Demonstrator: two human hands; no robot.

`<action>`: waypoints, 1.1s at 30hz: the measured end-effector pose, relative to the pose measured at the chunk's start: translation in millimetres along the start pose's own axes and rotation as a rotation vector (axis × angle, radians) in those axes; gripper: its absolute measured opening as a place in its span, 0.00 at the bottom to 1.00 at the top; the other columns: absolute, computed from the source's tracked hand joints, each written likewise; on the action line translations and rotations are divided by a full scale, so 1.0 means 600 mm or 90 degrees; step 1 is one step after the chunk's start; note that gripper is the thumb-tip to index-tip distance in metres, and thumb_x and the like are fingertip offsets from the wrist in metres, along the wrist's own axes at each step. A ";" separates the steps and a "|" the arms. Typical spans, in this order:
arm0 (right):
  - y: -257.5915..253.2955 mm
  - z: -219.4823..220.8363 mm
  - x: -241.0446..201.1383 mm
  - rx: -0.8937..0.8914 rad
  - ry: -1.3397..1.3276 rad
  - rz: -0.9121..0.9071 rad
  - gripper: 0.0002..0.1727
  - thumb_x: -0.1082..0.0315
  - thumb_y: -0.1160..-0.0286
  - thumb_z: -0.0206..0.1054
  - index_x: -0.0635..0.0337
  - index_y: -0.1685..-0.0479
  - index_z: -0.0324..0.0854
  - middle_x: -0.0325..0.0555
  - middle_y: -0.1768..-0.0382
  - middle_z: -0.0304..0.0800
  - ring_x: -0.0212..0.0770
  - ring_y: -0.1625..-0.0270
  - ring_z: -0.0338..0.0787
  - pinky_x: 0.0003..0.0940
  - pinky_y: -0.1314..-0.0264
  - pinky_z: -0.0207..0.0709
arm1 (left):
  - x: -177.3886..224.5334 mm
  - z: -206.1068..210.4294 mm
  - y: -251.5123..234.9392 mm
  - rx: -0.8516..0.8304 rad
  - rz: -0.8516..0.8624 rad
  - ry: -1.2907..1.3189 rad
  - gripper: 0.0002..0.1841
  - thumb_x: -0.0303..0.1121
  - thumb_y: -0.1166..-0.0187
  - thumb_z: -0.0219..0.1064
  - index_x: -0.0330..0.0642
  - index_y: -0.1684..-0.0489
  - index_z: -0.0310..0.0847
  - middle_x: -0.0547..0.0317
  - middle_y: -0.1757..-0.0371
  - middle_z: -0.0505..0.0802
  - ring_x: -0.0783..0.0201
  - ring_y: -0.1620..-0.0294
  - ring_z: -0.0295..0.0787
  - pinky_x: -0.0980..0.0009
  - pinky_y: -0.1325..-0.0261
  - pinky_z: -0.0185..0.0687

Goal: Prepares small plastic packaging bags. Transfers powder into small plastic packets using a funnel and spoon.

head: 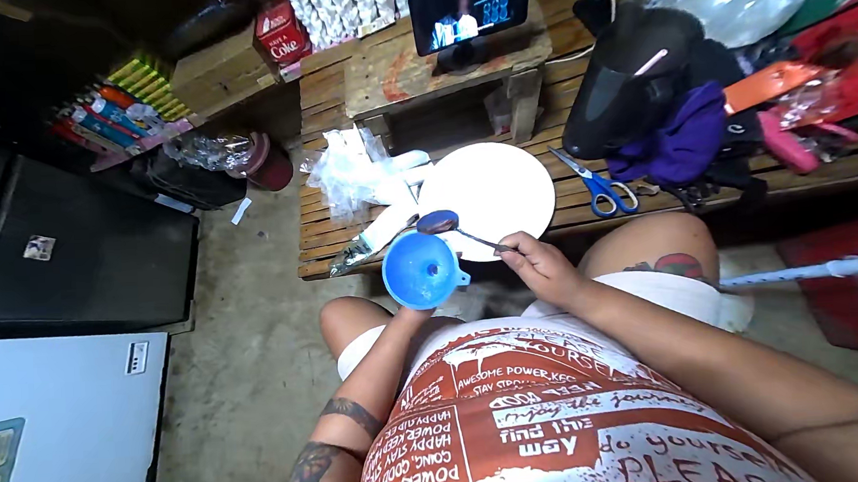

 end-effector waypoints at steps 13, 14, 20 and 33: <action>0.009 0.011 0.044 -0.059 -0.014 0.103 0.16 0.61 0.08 0.52 0.64 0.46 0.81 0.46 0.70 0.84 0.37 0.69 0.84 0.40 0.62 0.82 | 0.004 0.010 -0.008 -0.052 -0.004 0.089 0.18 0.23 0.25 0.70 0.23 0.38 0.80 0.43 0.45 0.91 0.68 0.42 0.86 0.70 0.32 0.79; 0.008 0.006 0.065 -0.038 -0.061 0.147 0.16 0.63 0.08 0.51 0.65 0.45 0.80 0.44 0.72 0.79 0.35 0.73 0.77 0.36 0.66 0.76 | -0.004 0.008 -0.014 -0.043 -0.033 0.154 0.16 0.22 0.22 0.67 0.26 0.37 0.80 0.48 0.46 0.90 0.71 0.44 0.86 0.71 0.35 0.82; 0.028 -0.053 0.212 0.030 0.006 0.455 0.22 0.60 0.05 0.50 0.71 0.32 0.75 0.72 0.47 0.85 0.66 0.44 0.86 0.66 0.37 0.75 | -0.006 -0.023 -0.022 0.030 -0.088 0.280 0.14 0.28 0.11 0.55 0.33 0.34 0.77 0.57 0.44 0.89 0.72 0.42 0.84 0.67 0.34 0.80; 0.043 -0.083 0.251 0.141 0.058 0.589 0.44 0.59 0.16 0.66 0.56 0.04 0.44 0.78 0.16 0.58 0.74 0.21 0.72 0.67 0.23 0.68 | -0.056 -0.034 -0.017 0.190 0.006 0.206 0.14 0.23 0.18 0.55 0.22 0.40 0.76 0.50 0.55 0.89 0.71 0.52 0.86 0.69 0.39 0.82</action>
Point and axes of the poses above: each hand's wrist, its own y-axis away from the middle knuckle, its own z-axis out of the palm, x = y × z, the point moved 8 cm from there along -y, towards the middle knuckle
